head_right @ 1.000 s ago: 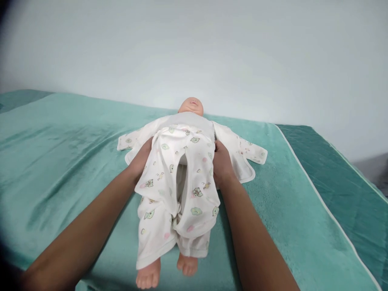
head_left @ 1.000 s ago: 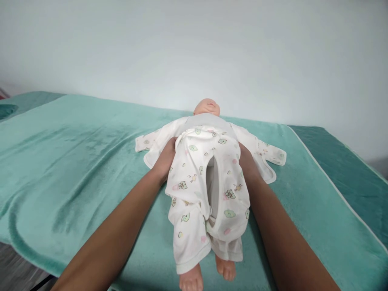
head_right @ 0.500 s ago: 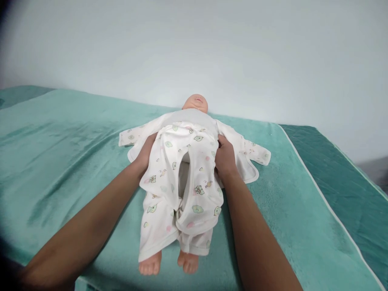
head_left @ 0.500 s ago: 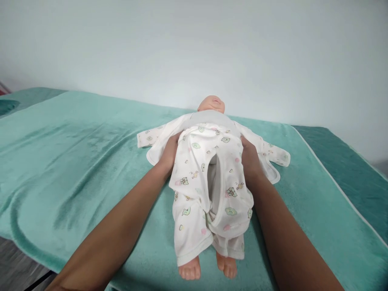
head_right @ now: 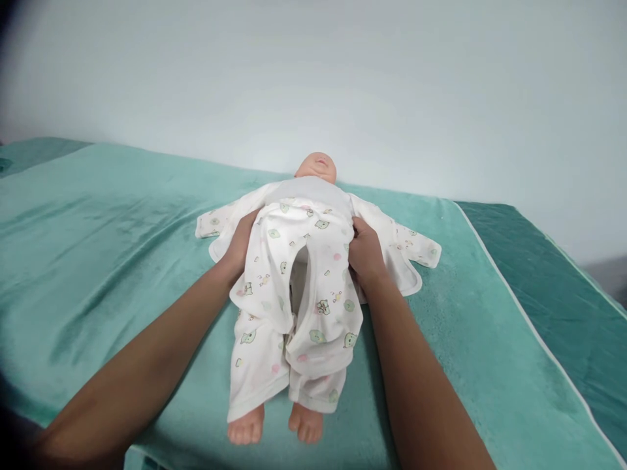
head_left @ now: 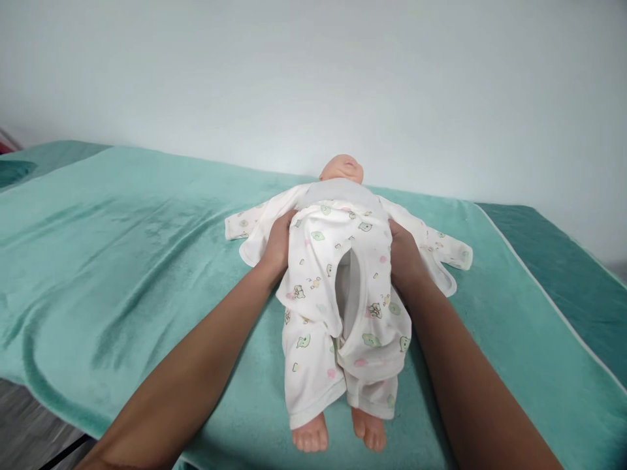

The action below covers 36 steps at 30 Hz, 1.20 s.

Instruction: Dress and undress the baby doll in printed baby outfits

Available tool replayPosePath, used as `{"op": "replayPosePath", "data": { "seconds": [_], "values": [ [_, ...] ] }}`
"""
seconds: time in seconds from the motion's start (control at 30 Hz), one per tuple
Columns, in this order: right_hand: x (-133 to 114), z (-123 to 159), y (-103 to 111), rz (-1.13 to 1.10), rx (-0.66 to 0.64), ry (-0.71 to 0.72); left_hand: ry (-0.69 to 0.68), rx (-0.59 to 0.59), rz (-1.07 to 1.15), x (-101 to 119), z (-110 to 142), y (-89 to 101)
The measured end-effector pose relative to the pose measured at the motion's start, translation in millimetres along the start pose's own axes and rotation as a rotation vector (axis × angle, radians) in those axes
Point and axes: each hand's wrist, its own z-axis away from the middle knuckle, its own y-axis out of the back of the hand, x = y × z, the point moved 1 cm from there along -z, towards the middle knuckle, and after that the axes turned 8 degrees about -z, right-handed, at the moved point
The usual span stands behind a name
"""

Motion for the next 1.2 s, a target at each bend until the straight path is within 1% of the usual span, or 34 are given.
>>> {"op": "replayPosePath", "data": {
  "seconds": [0.07,0.17,0.3,0.37,0.47,0.57,0.67,0.73,0.83,0.9,1.0,1.07,1.2],
  "values": [
    [-1,3,1,0.081,0.014,0.046,-0.002,0.051,-0.056,3,3,2.0],
    [-2,10,3,0.143,0.081,0.104,-0.034,0.115,-0.106,5,5,4.3],
    [-4,13,6,0.077,0.23,0.179,-0.107,0.158,-0.069,1,1,6.4],
    [-6,12,8,0.042,0.237,0.193,-0.127,0.167,-0.049,1,0,7.7],
    [-9,12,11,0.018,0.149,0.146,-0.179,0.136,-0.092,5,0,10.5],
    [-12,14,14,-0.026,0.07,0.083,-0.26,0.061,-0.164,9,0,14.4],
    [-14,13,18,-0.033,-0.037,0.09,-0.331,-0.014,-0.206,8,-3,18.3],
    [-16,10,20,0.008,-0.117,0.122,-0.335,-0.078,-0.233,7,-6,20.5],
    [-18,5,24,0.081,-0.206,0.153,-0.299,-0.198,-0.293,8,-10,22.6],
    [-19,2,25,0.104,-0.263,0.156,-0.278,-0.247,-0.339,10,-12,23.3],
    [-21,0,25,0.118,-0.327,0.137,-0.278,-0.239,-0.363,12,-12,23.2],
    [-22,-2,24,0.131,-0.346,0.126,-0.283,-0.219,-0.344,11,-12,22.3],
    [-22,-6,21,0.181,-0.315,0.208,-0.273,-0.187,-0.26,9,-12,18.8]
  ]
}}
